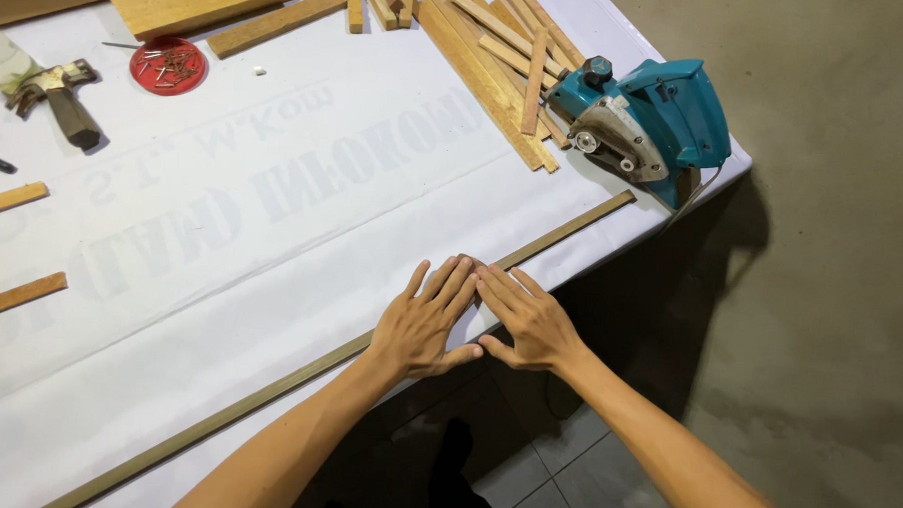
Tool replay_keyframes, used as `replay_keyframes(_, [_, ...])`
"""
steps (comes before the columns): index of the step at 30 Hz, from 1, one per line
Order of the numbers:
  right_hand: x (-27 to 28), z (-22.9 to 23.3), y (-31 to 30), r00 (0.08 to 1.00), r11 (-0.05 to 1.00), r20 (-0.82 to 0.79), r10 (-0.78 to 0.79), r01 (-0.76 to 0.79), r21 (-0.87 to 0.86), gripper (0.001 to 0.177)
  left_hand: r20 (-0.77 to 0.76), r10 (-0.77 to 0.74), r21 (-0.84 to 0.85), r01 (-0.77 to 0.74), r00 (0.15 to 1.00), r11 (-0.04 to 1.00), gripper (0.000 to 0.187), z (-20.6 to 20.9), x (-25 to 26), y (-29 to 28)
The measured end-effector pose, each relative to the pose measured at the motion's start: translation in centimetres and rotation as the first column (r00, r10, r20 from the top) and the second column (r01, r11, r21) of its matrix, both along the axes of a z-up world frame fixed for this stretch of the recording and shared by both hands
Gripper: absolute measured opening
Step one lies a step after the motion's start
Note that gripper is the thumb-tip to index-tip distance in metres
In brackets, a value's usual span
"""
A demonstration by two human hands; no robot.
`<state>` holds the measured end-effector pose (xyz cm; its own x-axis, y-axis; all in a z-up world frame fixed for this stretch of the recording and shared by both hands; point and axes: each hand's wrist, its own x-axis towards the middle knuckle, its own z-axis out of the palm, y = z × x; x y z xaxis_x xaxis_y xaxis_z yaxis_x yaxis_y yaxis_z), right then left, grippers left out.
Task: Using power tools and hand tools to sand, plane, and assemble wooden components.
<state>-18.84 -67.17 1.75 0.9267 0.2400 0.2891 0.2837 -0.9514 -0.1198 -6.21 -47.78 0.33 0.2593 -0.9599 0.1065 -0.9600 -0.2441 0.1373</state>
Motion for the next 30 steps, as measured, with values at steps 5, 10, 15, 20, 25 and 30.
replay_keyframes(5, [-0.5,0.4,-5.4,0.998,0.997,-0.02,-0.056,0.055,-0.053,0.086,0.031,0.0,-0.057,0.002,1.0,0.998,0.104,-0.9,-0.2,-6.4])
replay_keyframes(10, [-1.1,0.7,-9.7,0.993,0.993,-0.057,-0.103,0.099,-0.057,0.088,0.016,-0.001,-0.036,0.001,1.0,0.999,0.106,-0.4,-0.5,-11.6])
replay_keyframes(15, [-1.3,0.4,-11.3,0.992,0.992,-0.045,-0.117,0.115,-0.043,0.086,0.008,-0.02,-0.14,0.021,1.0,0.99,0.105,-1.3,-0.3,-12.9])
replay_keyframes(20, [-1.3,0.9,-9.2,0.992,0.994,-0.056,-0.112,0.111,-0.024,0.084,0.008,-0.017,-0.139,0.018,1.0,0.99,0.104,-0.7,-0.8,-10.2])
replay_keyframes(25, [-1.0,1.5,-4.3,0.996,0.997,-0.032,-0.077,0.077,-0.004,0.082,0.002,-0.018,-0.134,0.018,1.0,0.991,0.104,-0.1,-1.0,-4.7])
replay_keyframes(30, [-0.9,1.0,0.1,1.0,1.0,-0.024,0.005,-0.005,0.017,0.079,-0.007,-0.008,-0.04,0.007,1.0,0.999,0.106,0.3,-0.9,0.9])
